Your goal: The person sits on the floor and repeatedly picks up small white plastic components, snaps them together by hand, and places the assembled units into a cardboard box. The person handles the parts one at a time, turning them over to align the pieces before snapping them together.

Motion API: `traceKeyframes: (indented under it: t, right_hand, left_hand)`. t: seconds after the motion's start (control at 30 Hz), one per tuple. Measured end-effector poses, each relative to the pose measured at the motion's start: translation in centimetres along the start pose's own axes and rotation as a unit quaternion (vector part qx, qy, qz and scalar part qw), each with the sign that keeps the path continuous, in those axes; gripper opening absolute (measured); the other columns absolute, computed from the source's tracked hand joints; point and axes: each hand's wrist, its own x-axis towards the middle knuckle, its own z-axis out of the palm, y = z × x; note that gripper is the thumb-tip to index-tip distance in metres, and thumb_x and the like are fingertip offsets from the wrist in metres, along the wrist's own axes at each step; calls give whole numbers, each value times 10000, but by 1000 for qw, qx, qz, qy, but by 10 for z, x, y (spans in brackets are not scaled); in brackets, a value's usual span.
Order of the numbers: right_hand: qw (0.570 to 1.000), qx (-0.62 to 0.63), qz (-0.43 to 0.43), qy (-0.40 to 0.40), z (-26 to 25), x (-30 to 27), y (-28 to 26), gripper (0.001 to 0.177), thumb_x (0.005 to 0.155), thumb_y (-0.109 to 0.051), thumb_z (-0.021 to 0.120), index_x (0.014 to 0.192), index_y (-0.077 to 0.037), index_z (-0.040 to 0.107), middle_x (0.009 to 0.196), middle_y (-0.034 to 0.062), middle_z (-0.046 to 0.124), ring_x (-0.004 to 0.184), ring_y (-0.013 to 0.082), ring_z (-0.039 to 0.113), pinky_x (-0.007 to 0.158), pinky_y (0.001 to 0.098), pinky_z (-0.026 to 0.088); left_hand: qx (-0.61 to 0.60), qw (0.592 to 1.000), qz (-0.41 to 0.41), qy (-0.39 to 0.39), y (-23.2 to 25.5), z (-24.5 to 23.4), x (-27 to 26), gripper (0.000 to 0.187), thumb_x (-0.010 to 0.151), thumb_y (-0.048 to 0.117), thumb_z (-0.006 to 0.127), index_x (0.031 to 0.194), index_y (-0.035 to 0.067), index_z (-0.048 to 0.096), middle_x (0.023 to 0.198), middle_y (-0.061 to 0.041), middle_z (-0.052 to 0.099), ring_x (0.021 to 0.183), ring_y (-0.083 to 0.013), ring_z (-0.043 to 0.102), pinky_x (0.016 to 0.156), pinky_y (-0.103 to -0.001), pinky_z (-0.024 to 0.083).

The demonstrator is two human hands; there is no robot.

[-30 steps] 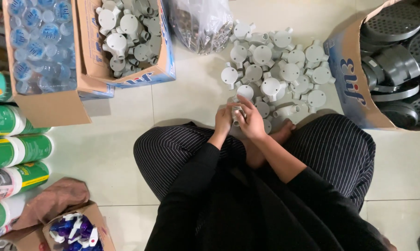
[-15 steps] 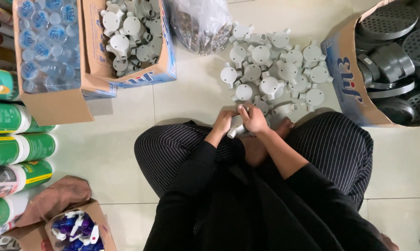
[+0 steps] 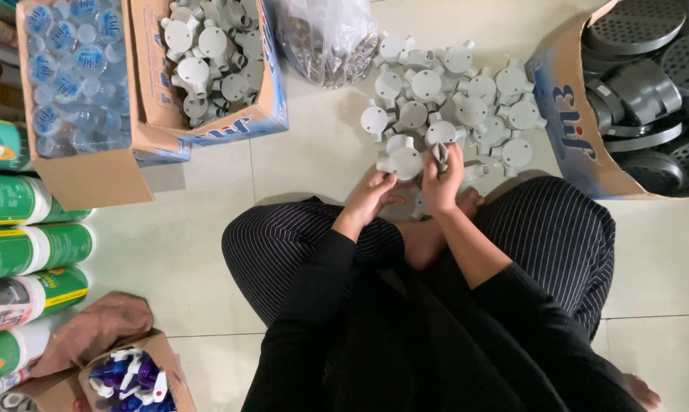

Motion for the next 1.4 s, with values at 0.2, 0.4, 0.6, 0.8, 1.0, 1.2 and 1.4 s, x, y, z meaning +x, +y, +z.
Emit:
traceKeyframes:
  t: [0.2, 0.4, 0.6, 0.8, 1.0, 1.2, 1.4]
  right_hand:
    - [994, 16, -14, -110, 16, -10, -15, 55, 854, -22, 502, 800, -24, 491, 793, 125, 461, 729, 367, 454, 676, 378, 367]
    - [964, -168, -142, -151, 23, -10, -34, 596, 895, -495, 224, 1258, -46, 373, 1259, 242, 311, 1211, 403, 251, 977, 506, 208]
    - [945, -229, -49, -228, 11, -6, 18, 226, 832, -293, 505, 1045, -227, 547, 864, 9, 515, 729, 274, 553, 630, 369, 435]
    - [979, -142, 96, -110, 16, -4, 34, 94, 835, -170, 568, 843, -78, 585, 693, 145, 569, 700, 429, 532, 551, 400, 425]
    - [975, -21, -38, -218, 1, 21, -19, 392, 906, -369, 304, 1058, -80, 521, 947, 140, 533, 780, 371, 528, 637, 428, 441]
    - [945, -193, -220, -144, 6, -5, 35, 183, 779, -294, 566, 795, -115, 531, 779, 25, 449, 632, 225, 505, 502, 306, 420]
    - [990, -50, -88, -95, 1, 1, 26, 294, 758, -53, 574, 563, -85, 356, 528, 10, 324, 434, 301, 385, 393, 270, 309]
  left_hand:
    - [-38, 992, 118, 35, 1, -10, 16, 512, 901, 142, 483, 1347, 47, 250, 1242, -158, 420, 1007, -214, 517, 775, -324, 478]
    - [118, 987, 98, 47, -24, -26, 22, 371, 942, 120, 343, 1311, 92, 362, 1309, -159, 370, 1174, -230, 389, 971, -405, 356]
    - [71, 995, 70, 29, -20, -19, 19, 499, 868, 249, 577, 1296, 93, 374, 1155, -109, 469, 890, -148, 527, 676, -291, 525]
    - [139, 985, 96, 40, -35, -32, 27, 591, 738, 142, 721, 1243, 72, 422, 1064, -98, 521, 853, -133, 511, 584, -289, 519]
    - [128, 984, 24, 120, 25, 11, 5, 599, 875, 401, 481, 1270, -12, 305, 1004, -167, 502, 777, -194, 565, 546, -285, 513]
    - [-3, 994, -35, 108, -23, -19, 22, 399, 861, 296, 549, 1078, -25, 454, 736, -131, 499, 504, -234, 557, 309, -198, 363]
    - [104, 986, -74, 106, -9, -7, 16, 652, 803, 440, 583, 1231, -5, 374, 646, -173, 501, 474, -256, 579, 386, -316, 492]
